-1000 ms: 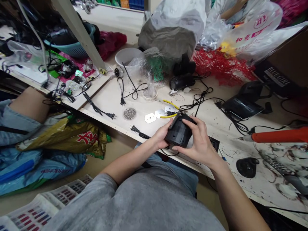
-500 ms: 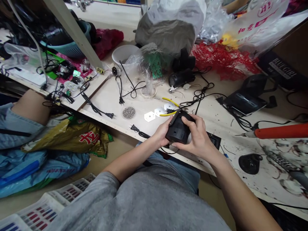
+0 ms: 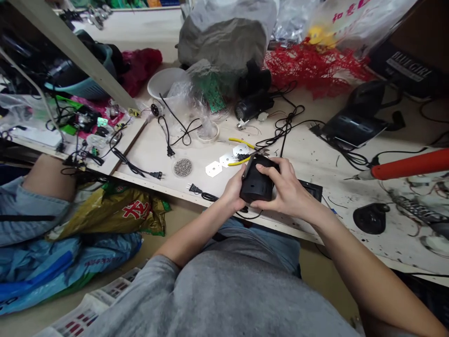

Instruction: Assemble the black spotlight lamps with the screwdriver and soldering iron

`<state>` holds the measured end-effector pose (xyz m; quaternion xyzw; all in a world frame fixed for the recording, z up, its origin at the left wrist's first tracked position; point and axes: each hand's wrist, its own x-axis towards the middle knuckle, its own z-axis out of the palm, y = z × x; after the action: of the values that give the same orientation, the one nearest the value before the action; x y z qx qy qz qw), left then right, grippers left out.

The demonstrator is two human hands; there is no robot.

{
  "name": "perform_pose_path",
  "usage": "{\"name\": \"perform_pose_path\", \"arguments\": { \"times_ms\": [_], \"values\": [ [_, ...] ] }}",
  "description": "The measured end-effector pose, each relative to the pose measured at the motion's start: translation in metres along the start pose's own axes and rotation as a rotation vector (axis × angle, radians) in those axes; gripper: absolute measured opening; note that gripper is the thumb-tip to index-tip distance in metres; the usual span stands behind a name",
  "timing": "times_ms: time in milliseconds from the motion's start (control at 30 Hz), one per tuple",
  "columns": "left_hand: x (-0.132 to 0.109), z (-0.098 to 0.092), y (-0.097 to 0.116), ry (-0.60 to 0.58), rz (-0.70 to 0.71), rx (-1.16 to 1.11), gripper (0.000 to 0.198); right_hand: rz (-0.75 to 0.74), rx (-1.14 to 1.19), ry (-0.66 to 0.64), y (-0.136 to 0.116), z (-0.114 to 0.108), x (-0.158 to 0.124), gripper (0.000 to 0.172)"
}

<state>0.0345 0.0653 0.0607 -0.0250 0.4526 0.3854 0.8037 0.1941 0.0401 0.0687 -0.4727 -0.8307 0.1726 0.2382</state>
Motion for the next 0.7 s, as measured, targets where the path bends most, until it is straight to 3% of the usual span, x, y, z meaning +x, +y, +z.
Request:
{"name": "perform_pose_path", "arguments": {
  "times_ms": [267, 700],
  "values": [
    [0.003, 0.004, 0.007, -0.095, 0.083, 0.022, 0.039, -0.027, 0.020, 0.085, -0.005, -0.010, 0.011, 0.087],
    [-0.004, 0.009, 0.010, -0.026, 0.017, 0.017, 0.036, -0.007, -0.001, 0.054, -0.007, -0.006, 0.009, 0.087]
  ]
}}
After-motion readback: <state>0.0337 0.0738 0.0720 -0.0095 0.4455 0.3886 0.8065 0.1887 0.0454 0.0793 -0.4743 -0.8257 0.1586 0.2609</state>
